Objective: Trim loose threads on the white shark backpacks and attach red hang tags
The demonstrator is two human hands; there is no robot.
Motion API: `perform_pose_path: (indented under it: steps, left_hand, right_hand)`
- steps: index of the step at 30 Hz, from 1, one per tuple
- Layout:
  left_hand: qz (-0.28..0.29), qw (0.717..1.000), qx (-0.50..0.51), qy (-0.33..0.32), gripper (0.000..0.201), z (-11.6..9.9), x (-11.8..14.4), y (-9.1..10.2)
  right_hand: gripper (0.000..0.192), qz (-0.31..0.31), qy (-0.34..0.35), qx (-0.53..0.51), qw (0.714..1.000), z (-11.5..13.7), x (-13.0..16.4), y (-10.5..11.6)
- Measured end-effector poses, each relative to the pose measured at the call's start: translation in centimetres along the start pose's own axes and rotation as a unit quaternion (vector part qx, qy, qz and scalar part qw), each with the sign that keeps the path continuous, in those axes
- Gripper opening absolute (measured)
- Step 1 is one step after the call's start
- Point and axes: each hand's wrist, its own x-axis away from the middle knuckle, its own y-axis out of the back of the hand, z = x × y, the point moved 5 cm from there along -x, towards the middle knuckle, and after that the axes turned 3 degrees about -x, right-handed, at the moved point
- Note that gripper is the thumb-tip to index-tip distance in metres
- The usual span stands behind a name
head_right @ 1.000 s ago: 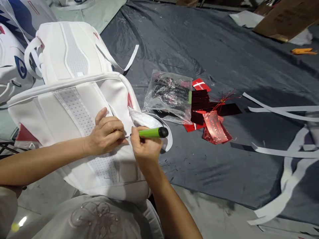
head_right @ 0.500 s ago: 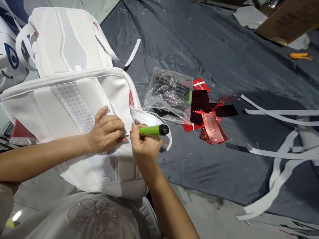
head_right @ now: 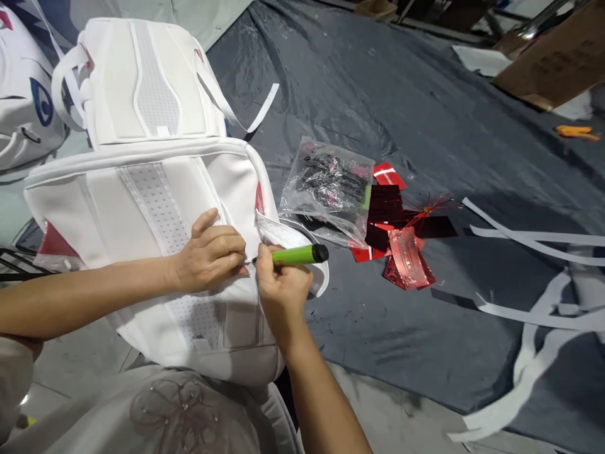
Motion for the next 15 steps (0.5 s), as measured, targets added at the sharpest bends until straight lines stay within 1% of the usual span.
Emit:
perform_pose_path:
  steps: [2, 4, 6, 9, 12, 15]
  left_hand:
    - [0.019, 1.0, 0.004, 0.003, 0.022, -0.1, 0.3, -0.5]
    - [0.049, 0.999, 0.009, -0.006, 0.024, -0.3, 0.5, -1.2]
    - [0.092, 0.996, 0.007, -0.021, 0.027, -0.1, 0.7, -2.1]
    - [0.153, 0.988, -0.009, -0.034, 0.033, 0.5, 0.7, -3.2]
    - [0.172, 0.984, -0.022, -0.038, 0.038, 0.5, 0.6, -3.2]
    - [0.156, 0.986, -0.033, -0.048, 0.04, 0.5, -0.2, -2.1]
  right_hand:
    - [0.041, -0.008, 0.007, 0.02, 1.0, 0.0, 0.0, 0.3]
    - [0.046, -0.001, 0.011, 0.053, 0.999, -0.2, 0.0, 0.5]
    - [0.051, 0.029, 0.001, 0.1, 0.995, -0.9, -0.2, 0.4]
    - [0.057, 0.039, 0.0, 0.164, 0.986, -2.2, -0.7, 0.2]
    - [0.056, 0.057, -0.013, 0.203, 0.977, -3.3, -1.0, 0.2]
    - [0.051, 0.078, -0.04, 0.229, 0.97, -4.0, -1.2, 0.3]
